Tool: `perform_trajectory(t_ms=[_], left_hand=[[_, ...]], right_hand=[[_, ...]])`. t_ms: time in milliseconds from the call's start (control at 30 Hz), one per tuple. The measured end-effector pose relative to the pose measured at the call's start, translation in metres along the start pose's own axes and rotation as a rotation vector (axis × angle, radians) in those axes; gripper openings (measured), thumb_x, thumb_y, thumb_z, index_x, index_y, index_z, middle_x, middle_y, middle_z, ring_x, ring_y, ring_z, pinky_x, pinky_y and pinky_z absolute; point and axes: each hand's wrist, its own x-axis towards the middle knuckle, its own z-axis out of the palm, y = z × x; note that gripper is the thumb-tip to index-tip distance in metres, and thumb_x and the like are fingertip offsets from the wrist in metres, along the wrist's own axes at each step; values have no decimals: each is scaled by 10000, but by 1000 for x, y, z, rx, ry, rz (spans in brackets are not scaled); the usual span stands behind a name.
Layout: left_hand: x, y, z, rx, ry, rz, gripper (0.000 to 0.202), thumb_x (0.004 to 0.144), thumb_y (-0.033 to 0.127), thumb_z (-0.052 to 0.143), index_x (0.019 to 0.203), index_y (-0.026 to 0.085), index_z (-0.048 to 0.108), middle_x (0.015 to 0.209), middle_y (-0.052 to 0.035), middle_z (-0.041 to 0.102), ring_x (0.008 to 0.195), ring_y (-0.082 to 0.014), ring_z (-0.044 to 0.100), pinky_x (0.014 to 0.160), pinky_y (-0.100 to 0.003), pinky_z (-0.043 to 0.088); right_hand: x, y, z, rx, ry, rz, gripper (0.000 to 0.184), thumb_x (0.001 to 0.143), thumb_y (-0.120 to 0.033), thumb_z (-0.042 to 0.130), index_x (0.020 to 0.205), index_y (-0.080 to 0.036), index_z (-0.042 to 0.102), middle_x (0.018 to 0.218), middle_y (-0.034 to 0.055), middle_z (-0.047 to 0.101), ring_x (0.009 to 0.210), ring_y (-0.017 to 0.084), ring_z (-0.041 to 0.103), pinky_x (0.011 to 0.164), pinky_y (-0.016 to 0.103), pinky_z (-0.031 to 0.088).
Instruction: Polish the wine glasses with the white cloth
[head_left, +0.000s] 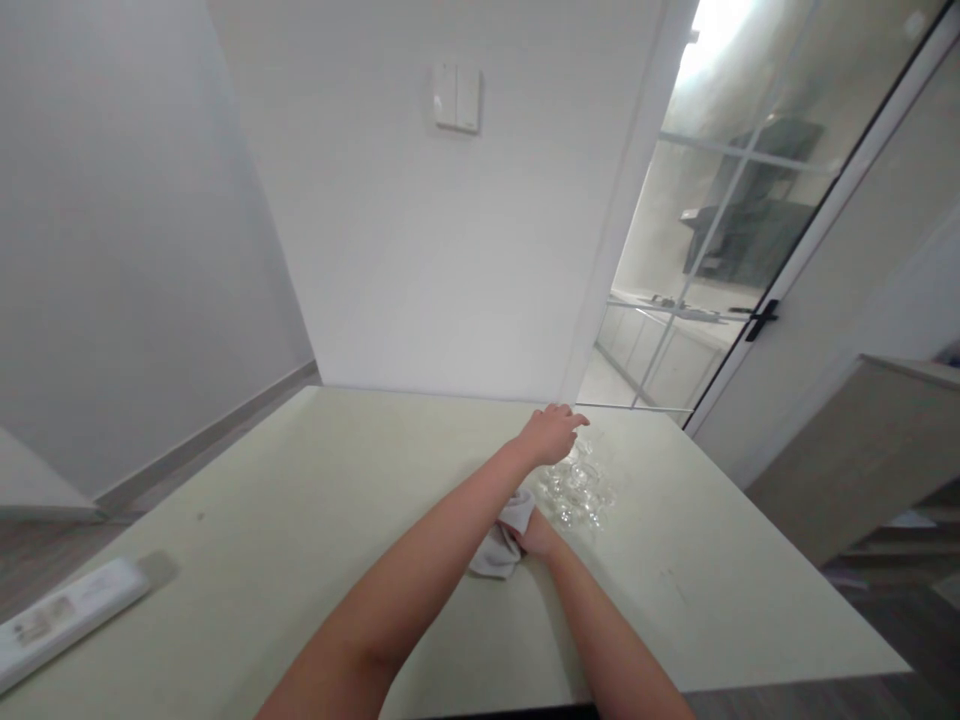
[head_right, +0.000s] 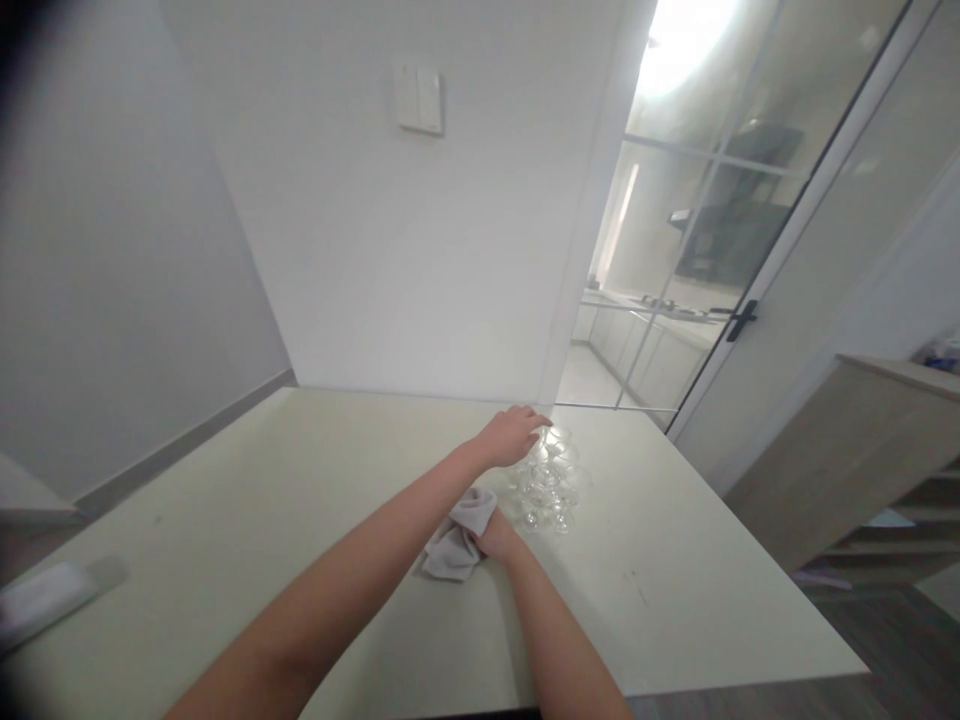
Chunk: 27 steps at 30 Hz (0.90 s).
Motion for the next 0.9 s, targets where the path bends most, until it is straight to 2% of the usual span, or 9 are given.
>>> perform_trajectory(t_ms=[100,200,367,567,733,900], left_hand=[[15,5,1,64,-91,-24,422,899,205,418,1303,284,510,1246,-120,551,1146,-293,512,923,-474,435],[20,6,1,68,-169,-33,453,896,216,422,1338,296,486,1272,-133,533,1169,-307,492,939,-487,413],[17,5,4,41,-177,-31,482,893,221,423,1367,306,453,1288,-122,529,1184,-304,484,964,-488,388],[25,1,14,114,-224,-44,530,840,230,501,1367,277,465,1294,-151,539,1203,-333,478,967,-516,372],[34,-2,25,111,-298,-31,539,787,217,566,1321,266,515,1292,-169,563,1211,-360,484,1008,-583,292],[39,-4,33,94,-292,-35,561,757,168,580,1297,298,506,1171,-129,660,1150,-319,556,1049,-612,205]], right_hand=[[0,-6,-4,18,-27,-26,335,907,-301,387,1031,-255,695,1152,71,691,1170,230,577,1071,448,385],[2,-13,-6,21,-53,-34,341,883,-269,391,1034,-262,697,1109,60,707,1162,222,581,1051,425,417],[5,-18,-5,41,-48,-20,294,854,-244,444,964,-239,717,1085,74,709,1146,252,596,1046,438,430],[7,-20,-4,36,-32,-25,273,832,-212,491,1003,-241,701,1058,80,716,1167,271,584,1027,440,450],[8,-21,-2,68,2,41,306,823,-176,494,1042,-261,691,1102,71,703,1206,268,565,1086,470,396],[5,-17,2,94,28,112,327,802,-164,543,1091,-261,662,1179,71,676,1235,274,540,1134,486,318]])
